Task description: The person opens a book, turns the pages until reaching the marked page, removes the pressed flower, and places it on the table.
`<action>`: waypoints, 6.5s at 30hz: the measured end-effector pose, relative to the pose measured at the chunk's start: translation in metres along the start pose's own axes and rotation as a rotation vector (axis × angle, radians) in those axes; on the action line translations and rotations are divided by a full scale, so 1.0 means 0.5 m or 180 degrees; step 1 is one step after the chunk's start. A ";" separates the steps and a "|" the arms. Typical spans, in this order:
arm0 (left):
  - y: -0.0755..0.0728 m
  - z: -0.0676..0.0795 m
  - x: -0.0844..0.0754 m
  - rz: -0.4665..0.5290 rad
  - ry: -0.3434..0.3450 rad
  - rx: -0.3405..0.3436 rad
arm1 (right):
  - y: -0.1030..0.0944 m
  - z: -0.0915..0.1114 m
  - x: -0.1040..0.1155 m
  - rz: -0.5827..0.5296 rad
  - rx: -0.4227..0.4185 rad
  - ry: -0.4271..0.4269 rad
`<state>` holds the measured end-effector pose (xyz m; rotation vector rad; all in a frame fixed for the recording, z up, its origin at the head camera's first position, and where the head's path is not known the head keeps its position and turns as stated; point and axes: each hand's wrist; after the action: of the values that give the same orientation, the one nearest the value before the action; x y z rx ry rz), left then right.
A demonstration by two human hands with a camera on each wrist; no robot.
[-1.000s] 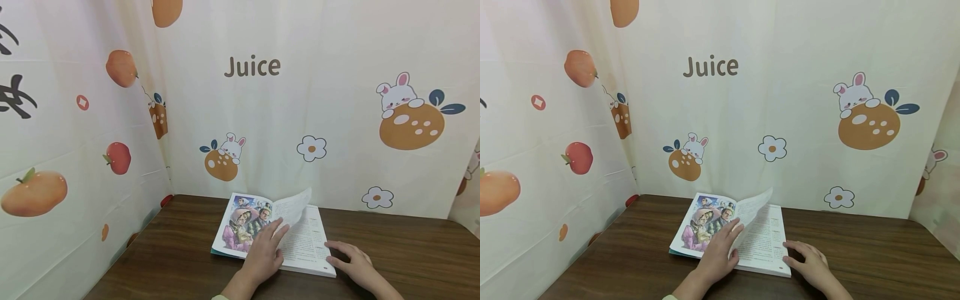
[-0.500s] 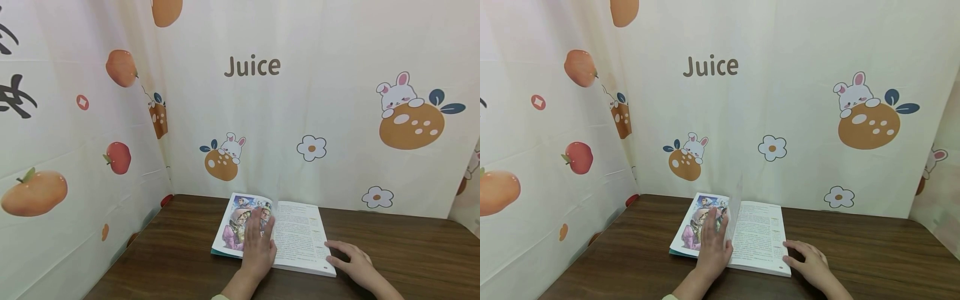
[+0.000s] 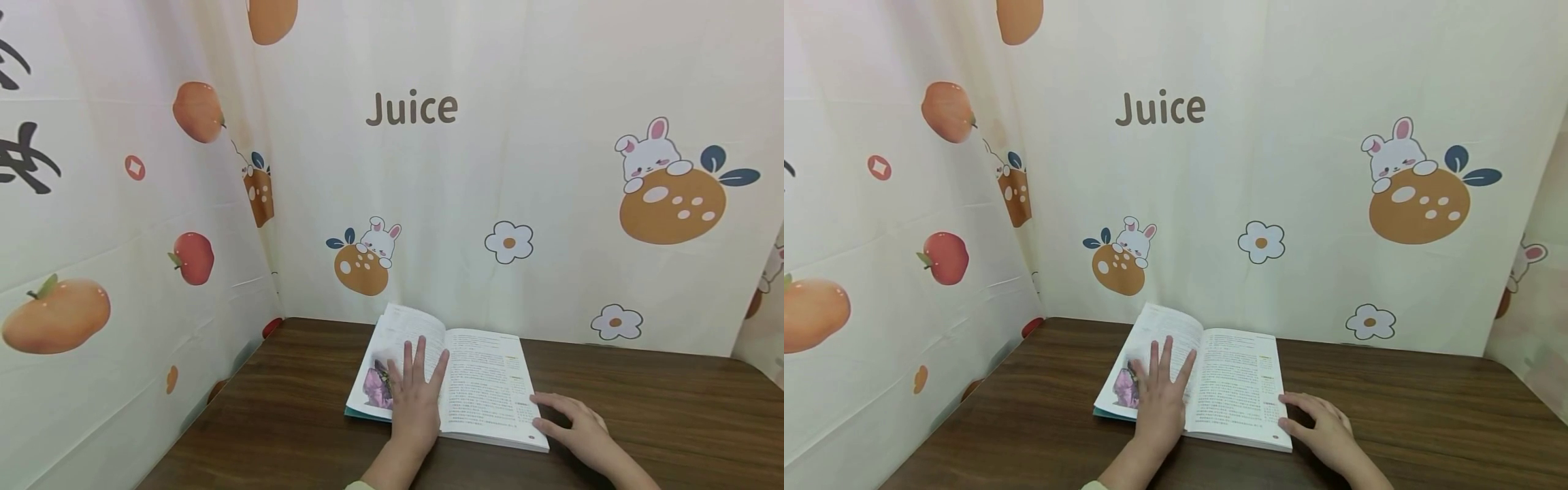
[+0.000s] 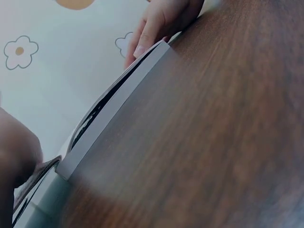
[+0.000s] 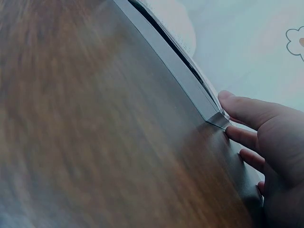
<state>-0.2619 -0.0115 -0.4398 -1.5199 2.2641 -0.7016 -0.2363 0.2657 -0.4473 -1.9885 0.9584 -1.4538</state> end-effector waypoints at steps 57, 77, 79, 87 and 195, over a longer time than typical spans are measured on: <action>-0.003 0.015 -0.009 0.1361 0.0376 0.1765 | 0.001 0.003 0.009 0.0063 -0.0085 0.0023; -0.004 0.013 -0.011 0.1374 0.0314 0.1572 | -0.001 0.001 0.009 0.0073 -0.0055 0.0101; -0.005 0.012 -0.012 0.1330 0.0345 0.1425 | -0.003 0.001 0.009 0.0005 -0.0072 0.0115; -0.003 0.008 -0.008 0.1071 0.0749 0.0558 | -0.004 0.004 0.009 -0.0068 -0.0264 -0.0104; -0.013 0.011 -0.013 0.1439 0.0217 0.1642 | -0.011 0.002 0.017 -0.0098 -0.0019 0.0115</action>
<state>-0.2515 -0.0087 -0.4409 -0.7278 2.1288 -1.0903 -0.2323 0.2625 -0.4384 -1.9957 0.9523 -1.5101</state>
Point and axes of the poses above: each hand's wrist, its own z-axis away from the middle knuckle, its own y-axis out of the palm, x = y × z, and after that the axes turned 11 degrees about -x, right-handed
